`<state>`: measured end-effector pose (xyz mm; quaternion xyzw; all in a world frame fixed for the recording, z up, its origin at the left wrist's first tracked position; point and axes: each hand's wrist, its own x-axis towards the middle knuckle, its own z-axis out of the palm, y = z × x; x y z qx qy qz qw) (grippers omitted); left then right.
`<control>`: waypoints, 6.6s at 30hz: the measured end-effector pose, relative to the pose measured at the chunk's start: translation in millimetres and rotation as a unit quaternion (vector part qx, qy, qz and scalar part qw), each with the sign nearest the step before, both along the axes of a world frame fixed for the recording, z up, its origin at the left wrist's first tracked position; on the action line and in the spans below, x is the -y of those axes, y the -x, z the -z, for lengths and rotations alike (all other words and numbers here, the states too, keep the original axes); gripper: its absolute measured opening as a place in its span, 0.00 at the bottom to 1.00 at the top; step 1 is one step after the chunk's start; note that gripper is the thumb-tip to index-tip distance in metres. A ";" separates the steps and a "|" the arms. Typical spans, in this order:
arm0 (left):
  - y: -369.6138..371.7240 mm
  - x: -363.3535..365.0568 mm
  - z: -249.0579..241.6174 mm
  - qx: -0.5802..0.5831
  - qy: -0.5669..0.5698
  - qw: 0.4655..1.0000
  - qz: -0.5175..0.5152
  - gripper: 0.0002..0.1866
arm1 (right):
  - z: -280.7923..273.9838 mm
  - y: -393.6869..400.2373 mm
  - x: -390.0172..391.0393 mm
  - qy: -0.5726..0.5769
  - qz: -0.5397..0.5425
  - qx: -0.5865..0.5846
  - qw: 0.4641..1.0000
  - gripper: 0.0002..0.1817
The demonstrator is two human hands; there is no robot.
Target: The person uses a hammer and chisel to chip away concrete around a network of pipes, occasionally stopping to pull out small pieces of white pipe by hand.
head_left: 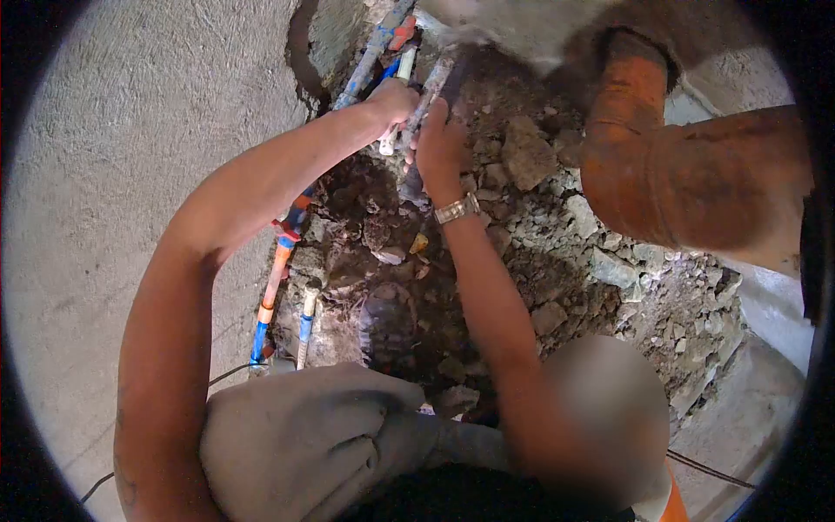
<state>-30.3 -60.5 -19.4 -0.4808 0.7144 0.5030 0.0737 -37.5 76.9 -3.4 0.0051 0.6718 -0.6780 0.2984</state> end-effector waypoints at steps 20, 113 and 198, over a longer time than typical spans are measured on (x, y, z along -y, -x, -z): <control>2.9 -11.5 -15.2 -0.022 0.018 1.000 0.008 0.11 | 19.8 25.4 -1.9 0.042 -0.149 0.065 0.986 0.25; 1.8 -10.6 -33.5 0.070 0.074 0.993 0.062 0.09 | 7.3 10.1 -10.5 0.017 -0.072 0.086 0.994 0.23; -96.8 25.6 -129.9 -0.126 -0.024 0.989 -0.078 0.15 | 0.6 -4.8 -42.8 0.064 -0.084 0.110 0.988 0.22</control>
